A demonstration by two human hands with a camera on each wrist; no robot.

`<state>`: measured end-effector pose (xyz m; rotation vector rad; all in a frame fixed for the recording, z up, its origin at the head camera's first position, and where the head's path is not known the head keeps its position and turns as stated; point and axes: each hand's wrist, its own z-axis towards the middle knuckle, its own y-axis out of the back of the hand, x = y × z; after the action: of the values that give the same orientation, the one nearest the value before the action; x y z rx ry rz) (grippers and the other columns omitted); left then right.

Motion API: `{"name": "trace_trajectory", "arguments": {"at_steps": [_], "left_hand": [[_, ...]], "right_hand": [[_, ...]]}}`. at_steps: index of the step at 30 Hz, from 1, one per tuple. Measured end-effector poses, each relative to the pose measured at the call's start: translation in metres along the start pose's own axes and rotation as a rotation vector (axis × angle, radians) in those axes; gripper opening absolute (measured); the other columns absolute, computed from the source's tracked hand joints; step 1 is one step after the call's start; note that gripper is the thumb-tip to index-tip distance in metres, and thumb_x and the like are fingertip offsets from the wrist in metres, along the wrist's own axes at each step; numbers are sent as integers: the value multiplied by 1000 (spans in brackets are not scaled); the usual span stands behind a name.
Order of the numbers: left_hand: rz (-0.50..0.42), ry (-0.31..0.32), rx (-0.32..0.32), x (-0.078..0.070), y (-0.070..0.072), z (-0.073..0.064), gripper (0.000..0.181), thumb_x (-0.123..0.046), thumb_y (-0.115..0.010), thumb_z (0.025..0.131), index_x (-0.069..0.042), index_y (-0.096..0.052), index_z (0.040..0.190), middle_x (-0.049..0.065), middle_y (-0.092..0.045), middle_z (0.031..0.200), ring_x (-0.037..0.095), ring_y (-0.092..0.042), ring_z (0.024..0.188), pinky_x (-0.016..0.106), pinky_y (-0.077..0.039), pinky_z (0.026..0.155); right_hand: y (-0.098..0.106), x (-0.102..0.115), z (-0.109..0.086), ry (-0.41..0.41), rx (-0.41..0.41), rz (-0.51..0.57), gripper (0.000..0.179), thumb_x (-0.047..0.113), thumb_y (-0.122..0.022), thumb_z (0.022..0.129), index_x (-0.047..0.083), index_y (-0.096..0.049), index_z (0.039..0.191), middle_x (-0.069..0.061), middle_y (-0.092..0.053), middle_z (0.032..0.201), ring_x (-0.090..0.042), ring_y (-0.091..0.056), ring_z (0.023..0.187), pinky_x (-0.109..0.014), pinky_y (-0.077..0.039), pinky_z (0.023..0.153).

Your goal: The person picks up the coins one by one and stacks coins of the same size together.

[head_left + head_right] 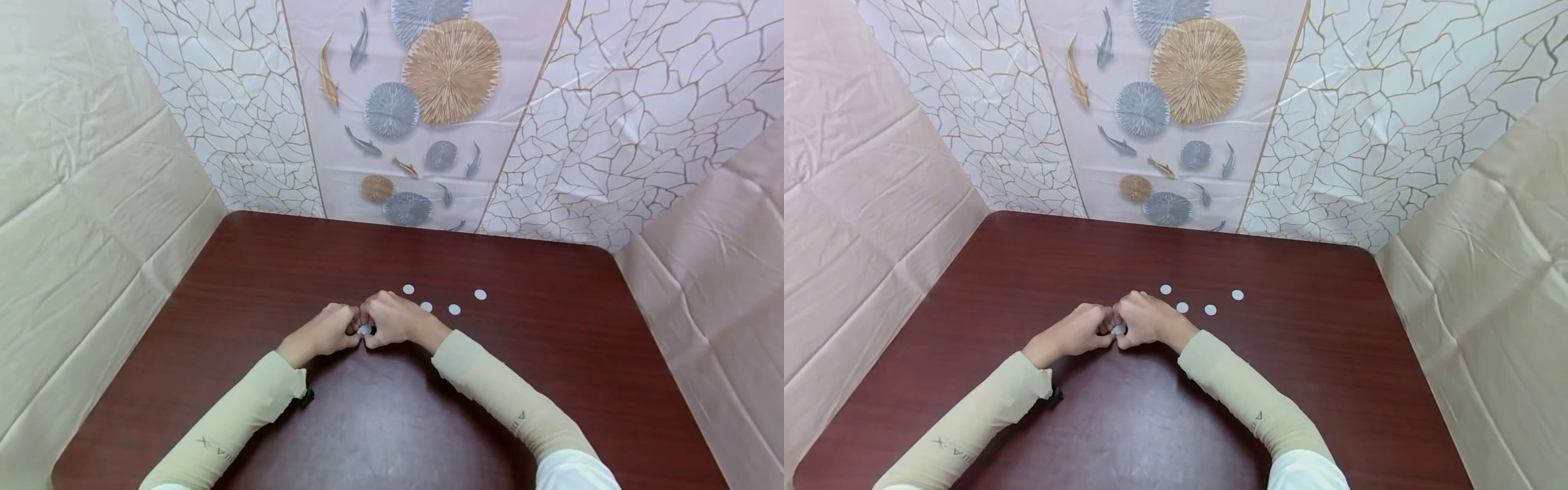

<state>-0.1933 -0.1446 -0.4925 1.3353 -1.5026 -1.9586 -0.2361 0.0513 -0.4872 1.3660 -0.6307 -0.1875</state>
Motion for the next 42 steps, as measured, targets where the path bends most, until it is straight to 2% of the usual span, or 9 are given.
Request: {"name": "trace_trajectory", "arguments": {"at_steps": [9,16,20,26,31,42], "left_hand": [[-9,17,12,0,1,0,11,-8,-78,87,-8,-68,92,-1,-68,82,6,-57,73,21,-50,68],[-15,35,35,-1,3,0,9,-8,-77,89,-8,-68,92,-1,-69,83,7,-57,74,23,-50,69],[-13,39,32,0,3,0,10,-7,-77,89,-8,-67,91,0,-69,83,8,-57,75,23,-50,69],[-21,24,13,1,2,1,10,-6,-77,88,-6,-70,95,2,-73,87,10,-67,82,24,-56,74],[-24,23,6,1,1,0,11,-6,-78,88,-5,-71,97,3,-73,88,12,-68,83,26,-57,75],[-39,29,12,1,3,-1,10,-5,-77,87,-7,-70,95,1,-73,87,9,-69,82,22,-56,73]], "right_hand": [[-3,-1,1,28,-24,-7,15,20,-84,75,14,-73,83,6,-71,78,-2,-62,71,-15,-50,66],[-3,0,0,14,-20,26,13,18,-84,76,13,-74,83,6,-73,79,0,-64,71,-14,-52,66],[-4,0,1,3,-16,33,14,20,-85,77,14,-75,84,7,-74,79,0,-65,71,-14,-52,66],[-3,3,1,-17,-6,41,12,19,-85,78,15,-77,84,7,-74,78,0,-66,71,-14,-52,67],[-2,4,1,-20,9,36,10,19,-85,80,14,-78,85,7,-75,80,0,-66,73,-14,-53,68],[2,2,0,-69,66,139,13,11,-85,81,12,-79,93,4,-78,87,-2,-70,78,-13,-55,71]]}}
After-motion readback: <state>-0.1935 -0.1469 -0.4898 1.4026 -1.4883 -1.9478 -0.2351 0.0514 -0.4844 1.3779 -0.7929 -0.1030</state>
